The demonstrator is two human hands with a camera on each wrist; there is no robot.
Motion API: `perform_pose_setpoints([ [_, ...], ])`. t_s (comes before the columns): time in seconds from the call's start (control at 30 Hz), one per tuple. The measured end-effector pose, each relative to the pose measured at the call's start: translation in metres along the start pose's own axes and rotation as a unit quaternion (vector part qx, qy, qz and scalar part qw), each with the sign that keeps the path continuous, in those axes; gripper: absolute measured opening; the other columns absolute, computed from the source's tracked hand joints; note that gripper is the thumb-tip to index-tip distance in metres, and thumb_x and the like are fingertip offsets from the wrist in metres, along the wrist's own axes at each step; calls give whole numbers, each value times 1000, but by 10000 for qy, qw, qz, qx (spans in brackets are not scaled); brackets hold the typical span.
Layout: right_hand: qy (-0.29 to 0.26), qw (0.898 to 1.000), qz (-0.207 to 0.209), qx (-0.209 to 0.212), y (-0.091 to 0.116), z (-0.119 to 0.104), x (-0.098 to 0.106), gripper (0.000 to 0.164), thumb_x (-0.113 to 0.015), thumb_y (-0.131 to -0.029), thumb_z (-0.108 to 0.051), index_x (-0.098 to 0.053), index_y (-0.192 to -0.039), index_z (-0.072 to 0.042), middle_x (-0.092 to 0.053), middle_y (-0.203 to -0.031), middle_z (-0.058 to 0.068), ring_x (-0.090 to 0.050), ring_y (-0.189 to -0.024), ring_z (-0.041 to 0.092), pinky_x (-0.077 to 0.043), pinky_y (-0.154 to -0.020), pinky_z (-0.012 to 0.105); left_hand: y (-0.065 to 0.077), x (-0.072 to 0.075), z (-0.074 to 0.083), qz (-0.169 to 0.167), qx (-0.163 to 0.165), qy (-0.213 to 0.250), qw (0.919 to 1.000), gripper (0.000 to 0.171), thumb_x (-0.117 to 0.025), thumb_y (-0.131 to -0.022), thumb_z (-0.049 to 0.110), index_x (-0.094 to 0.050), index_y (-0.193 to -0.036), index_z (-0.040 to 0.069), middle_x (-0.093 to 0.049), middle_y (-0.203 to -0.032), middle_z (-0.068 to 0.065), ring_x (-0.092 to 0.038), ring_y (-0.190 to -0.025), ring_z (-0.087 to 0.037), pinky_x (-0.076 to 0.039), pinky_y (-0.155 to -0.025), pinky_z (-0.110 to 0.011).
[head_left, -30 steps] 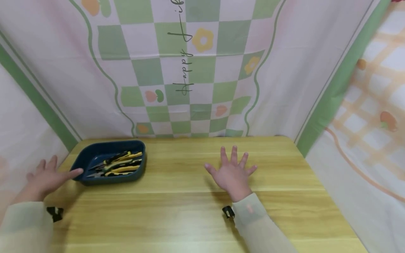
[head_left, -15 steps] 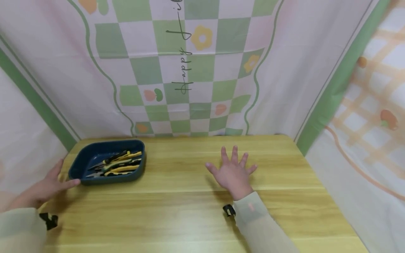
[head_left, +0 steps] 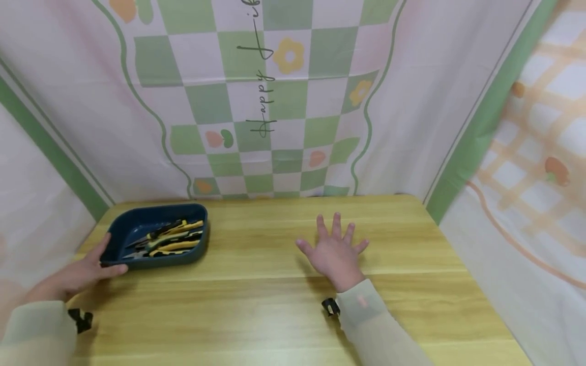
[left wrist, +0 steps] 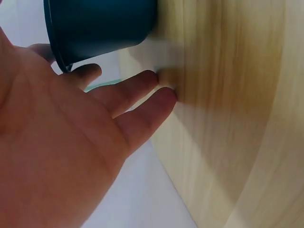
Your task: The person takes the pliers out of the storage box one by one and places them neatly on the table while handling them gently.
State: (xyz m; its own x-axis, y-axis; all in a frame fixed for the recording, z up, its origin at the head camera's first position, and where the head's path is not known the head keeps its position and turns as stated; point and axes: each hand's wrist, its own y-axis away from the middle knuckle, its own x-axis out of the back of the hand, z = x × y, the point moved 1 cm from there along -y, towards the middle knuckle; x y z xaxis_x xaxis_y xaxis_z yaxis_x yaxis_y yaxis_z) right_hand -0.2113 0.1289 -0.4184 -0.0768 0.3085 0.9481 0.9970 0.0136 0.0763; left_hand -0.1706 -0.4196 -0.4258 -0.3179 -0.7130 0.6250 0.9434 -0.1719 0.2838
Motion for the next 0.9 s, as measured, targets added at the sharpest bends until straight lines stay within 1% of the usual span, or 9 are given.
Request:
perform_pose_setpoints([
  [0.07, 2, 10000, 24, 13, 0, -1, -1, 107, -19, -79, -92, -12, -162, -24, 11, -163, 19, 8, -140, 58, 12, -91, 83, 0, -2, 2, 65, -63, 92, 9999, 110, -65, -99, 26, 32, -149, 8, 27, -146, -42, 10, -128, -70, -7, -97, -79],
  [0.1, -2, 10000, 27, 20, 0, -1, 0, 107, -19, -79, -91, -12, -162, -24, 11, -163, 19, 8, -140, 58, 12, -91, 82, 0, -2, 2, 139, -117, 140, 9997, 111, -66, -98, 25, 32, -149, 7, 29, -148, -40, 13, -129, -67, -6, -97, -79],
  [0.2, 6, 10000, -4, 20, 0, -2, 0, 107, -19, -79, -91, -12, -162, -24, 11, -163, 19, 9, -140, 58, 13, -91, 82, 1, -1, 4, 368, -336, 137, 9987, 110, -65, -99, 23, 31, -149, 5, 30, -150, -35, 17, -132, -63, -5, -98, -78],
  [0.3, -9, 10000, -76, 26, 1, -2, 0, 106, -20, -80, -91, -11, -162, -24, 12, -163, 18, 9, -140, 57, 13, -91, 82, 2, 2, 5, 497, -406, -104, 9979, 109, -66, -98, 24, 28, -151, 5, 27, -151, -35, 13, -132, -64, -5, -99, -78],
  [0.4, -43, 9999, -136, 30, 2, -2, -1, 105, -21, -80, -90, -10, -162, -24, 14, -163, 18, 12, -140, 56, 14, -91, 82, 0, 3, 5, 533, -427, -277, 9973, 110, -68, -97, 25, 26, -152, 6, 23, -151, -37, 10, -131, -66, -4, -99, -78],
  [0.57, -55, 9998, -181, 35, 3, -2, 0, 105, -22, -81, -90, -11, -162, -23, 14, -163, 18, 13, -140, 55, 14, -91, 81, -7, 1, 4, 566, -356, -207, 9975, 116, -71, -95, 26, 29, -149, 2, 26, -150, -38, 11, -132, -65, -4, -101, -76],
  [0.73, -42, 9995, -300, 30, 4, -1, 0, 105, -22, -81, -89, -13, -161, -22, 14, -162, 19, 13, -140, 54, 14, -92, 81, -11, 1, 4, 461, -72, -103, 9989, 122, -72, -94, 29, 34, -142, -7, 33, -144, -39, 13, -130, -65, -1, -103, -74],
  [0.8, -41, 9995, -318, 38, 4, -1, 0, 105, -22, -81, -89, -13, -161, -22, 14, -162, 19, 13, -140, 54, 14, -92, 81, -12, 3, 5, 427, -41, -84, 9990, 121, -71, -94, 29, 33, -141, -10, 32, -144, -41, 14, -130, -66, -1, -102, -74],
  [0.9, -55, 9995, -304, 63, 3, -1, 0, 105, -22, -82, -89, -14, -161, -21, 14, -162, 19, 11, -141, 54, 14, -92, 81, -15, 6, 7, 402, -25, -99, 9991, 120, -71, -94, 30, 31, -143, -10, 29, -144, -43, 13, -130, -66, -3, -102, -75],
])
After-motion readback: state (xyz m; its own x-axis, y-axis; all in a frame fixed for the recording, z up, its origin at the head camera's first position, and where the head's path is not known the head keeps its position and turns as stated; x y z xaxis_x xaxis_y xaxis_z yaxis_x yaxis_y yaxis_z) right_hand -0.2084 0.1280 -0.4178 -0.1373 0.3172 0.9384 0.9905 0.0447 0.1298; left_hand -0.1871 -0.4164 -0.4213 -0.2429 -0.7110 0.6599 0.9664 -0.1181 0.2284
